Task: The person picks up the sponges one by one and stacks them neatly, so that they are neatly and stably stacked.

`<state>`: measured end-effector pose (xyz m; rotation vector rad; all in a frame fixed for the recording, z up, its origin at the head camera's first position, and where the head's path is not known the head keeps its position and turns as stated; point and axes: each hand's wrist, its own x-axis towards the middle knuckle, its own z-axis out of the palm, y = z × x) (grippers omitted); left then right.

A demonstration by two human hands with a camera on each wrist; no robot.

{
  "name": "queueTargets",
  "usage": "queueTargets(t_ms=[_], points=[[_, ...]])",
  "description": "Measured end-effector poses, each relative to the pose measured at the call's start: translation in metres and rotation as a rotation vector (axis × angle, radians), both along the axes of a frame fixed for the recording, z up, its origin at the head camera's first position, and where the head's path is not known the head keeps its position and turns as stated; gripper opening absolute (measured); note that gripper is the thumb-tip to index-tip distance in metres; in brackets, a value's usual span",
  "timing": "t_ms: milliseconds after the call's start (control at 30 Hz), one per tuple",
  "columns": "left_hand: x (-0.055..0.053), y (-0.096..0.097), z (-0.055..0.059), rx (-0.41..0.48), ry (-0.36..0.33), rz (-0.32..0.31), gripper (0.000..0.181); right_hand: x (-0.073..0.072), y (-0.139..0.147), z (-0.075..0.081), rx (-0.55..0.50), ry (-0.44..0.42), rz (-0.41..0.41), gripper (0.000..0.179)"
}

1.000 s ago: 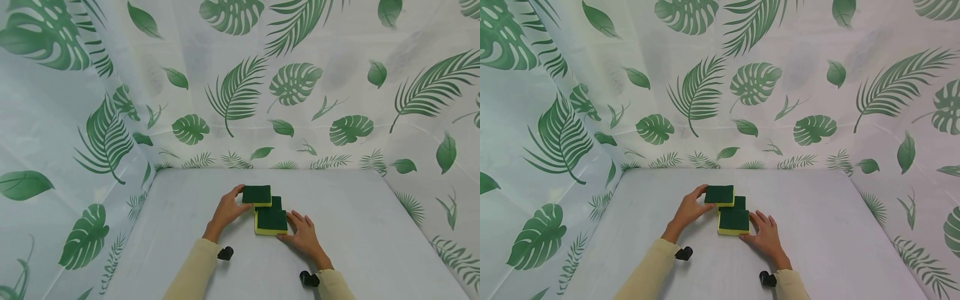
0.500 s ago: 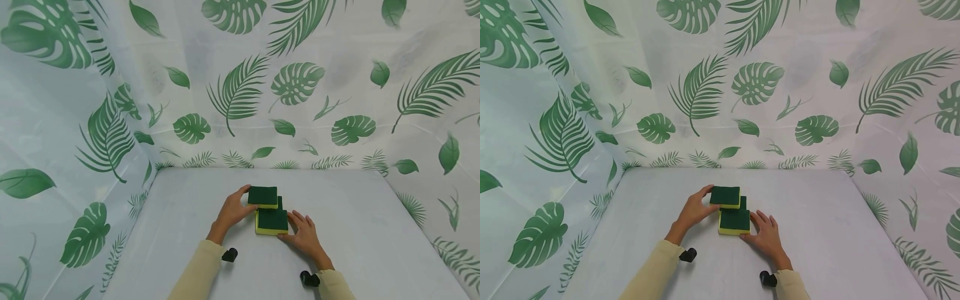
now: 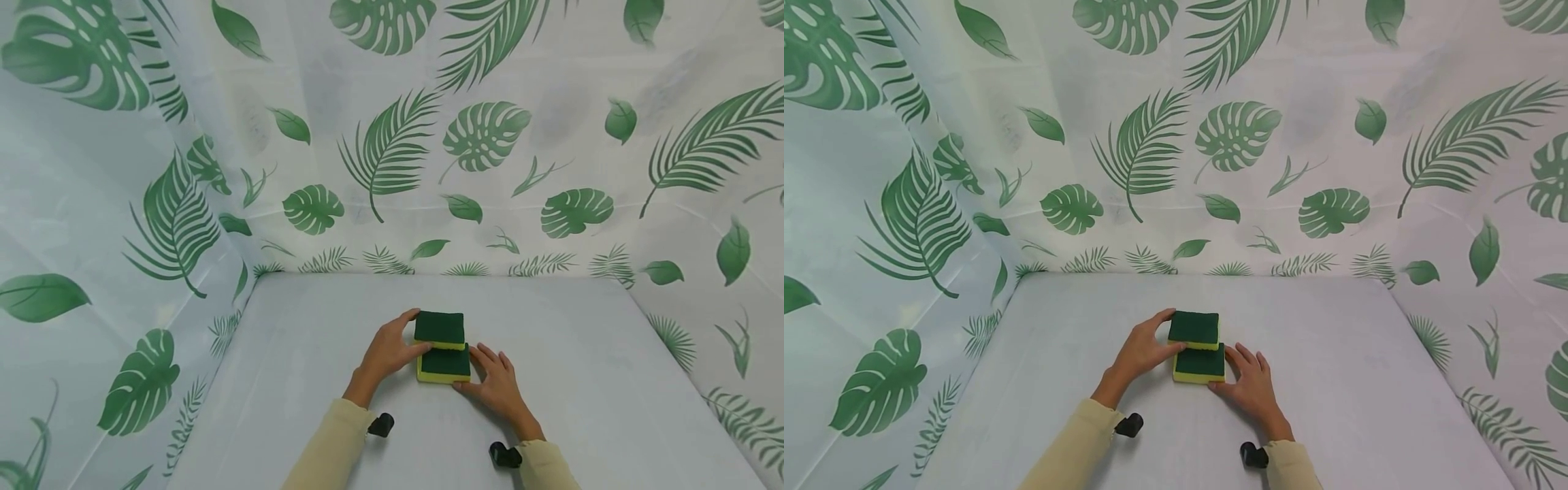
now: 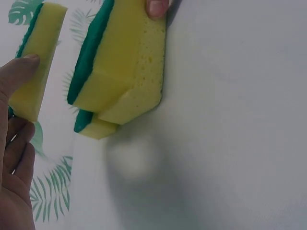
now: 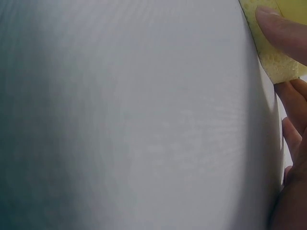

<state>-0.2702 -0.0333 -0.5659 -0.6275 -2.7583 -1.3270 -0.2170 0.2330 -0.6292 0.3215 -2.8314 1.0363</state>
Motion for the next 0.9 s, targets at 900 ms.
queueTargets(t_ms=[900], points=[[0.024,0.011,-0.011,-0.034,0.117,-0.012,0.079,0.000,0.000,0.003,0.015,-0.030,-0.005,0.084]])
